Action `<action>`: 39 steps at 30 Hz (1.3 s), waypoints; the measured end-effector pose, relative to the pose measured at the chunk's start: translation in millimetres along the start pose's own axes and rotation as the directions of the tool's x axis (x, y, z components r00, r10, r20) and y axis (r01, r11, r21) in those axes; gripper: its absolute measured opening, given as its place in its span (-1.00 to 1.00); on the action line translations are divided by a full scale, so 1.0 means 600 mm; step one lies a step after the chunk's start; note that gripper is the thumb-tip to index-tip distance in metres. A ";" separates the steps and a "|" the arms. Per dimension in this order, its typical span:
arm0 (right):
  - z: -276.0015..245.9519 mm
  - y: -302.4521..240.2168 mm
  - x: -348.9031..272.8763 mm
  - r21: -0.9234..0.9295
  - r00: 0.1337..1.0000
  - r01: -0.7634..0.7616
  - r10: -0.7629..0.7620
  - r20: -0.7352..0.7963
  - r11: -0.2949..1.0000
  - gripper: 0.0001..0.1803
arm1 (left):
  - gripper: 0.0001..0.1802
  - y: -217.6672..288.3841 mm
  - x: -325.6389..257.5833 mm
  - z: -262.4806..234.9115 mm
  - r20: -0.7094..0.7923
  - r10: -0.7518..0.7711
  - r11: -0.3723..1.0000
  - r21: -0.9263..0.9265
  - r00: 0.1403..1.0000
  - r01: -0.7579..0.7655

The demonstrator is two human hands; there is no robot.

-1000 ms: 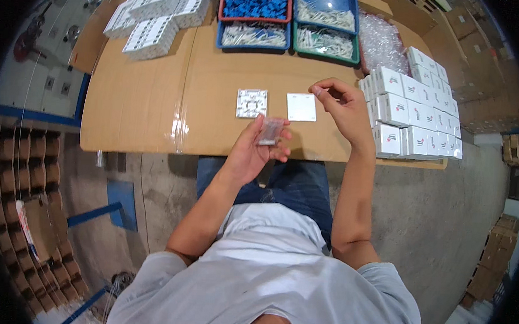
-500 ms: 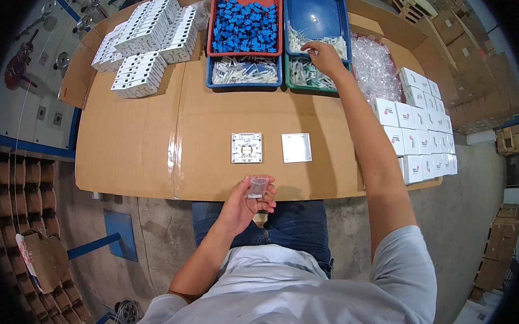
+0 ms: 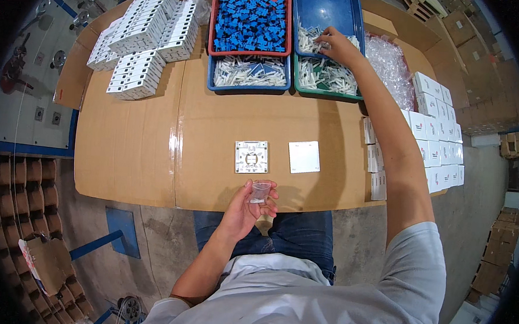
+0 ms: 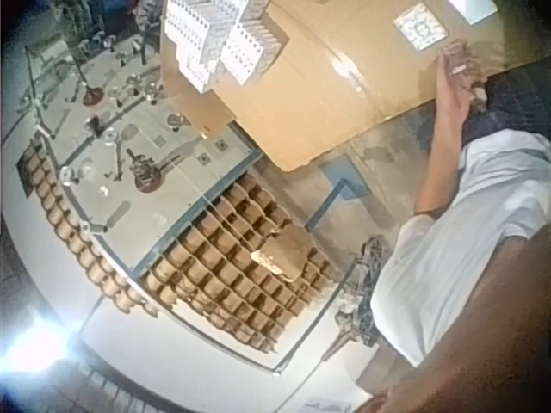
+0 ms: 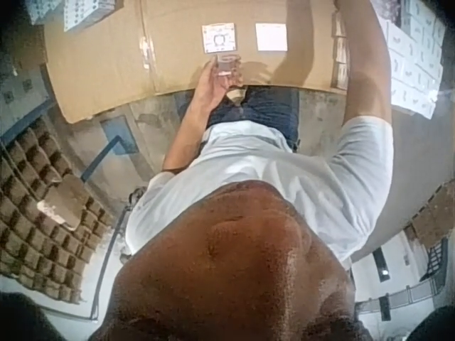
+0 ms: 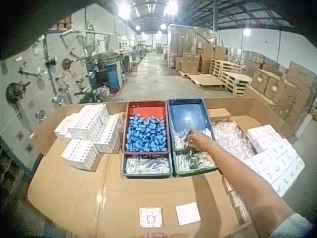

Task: The person is assembling and packaging small electronic components into a white box at a workbench.

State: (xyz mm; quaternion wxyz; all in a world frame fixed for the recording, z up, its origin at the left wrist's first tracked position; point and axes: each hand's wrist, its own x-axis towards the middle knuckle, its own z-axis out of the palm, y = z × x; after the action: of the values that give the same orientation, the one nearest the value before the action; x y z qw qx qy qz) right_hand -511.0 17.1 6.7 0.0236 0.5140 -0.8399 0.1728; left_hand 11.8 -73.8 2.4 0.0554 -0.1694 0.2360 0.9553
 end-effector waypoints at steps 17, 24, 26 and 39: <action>-0.024 0.053 0.027 0.022 0.982 -0.184 0.185 -0.049 0.983 -0.70 | -0.36 -0.010 0.013 0.013 -0.032 -0.041 0.999 0.022 0.999 0.042; -0.030 0.058 0.015 0.083 0.965 -0.165 0.178 -0.194 0.983 -0.75 | -0.38 -0.014 0.015 0.023 0.000 -0.014 1.000 0.027 1.000 0.014; -0.033 0.051 0.011 0.031 0.936 -0.228 0.228 -0.270 0.973 -0.76 | -0.38 -0.013 0.015 0.024 0.006 -0.015 1.000 0.028 1.000 0.015; -0.025 0.048 -0.018 0.074 0.897 -0.330 0.337 -0.285 0.941 -0.65 | -0.36 -0.012 0.010 0.030 -0.002 -0.033 0.997 0.077 0.999 0.033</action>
State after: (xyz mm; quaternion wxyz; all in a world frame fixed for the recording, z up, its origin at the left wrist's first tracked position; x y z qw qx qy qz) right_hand -533.3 42.8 10.7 0.1119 0.3312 -0.9004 0.2588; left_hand 2.4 -58.9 12.1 0.0774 -0.1713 0.2698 0.9444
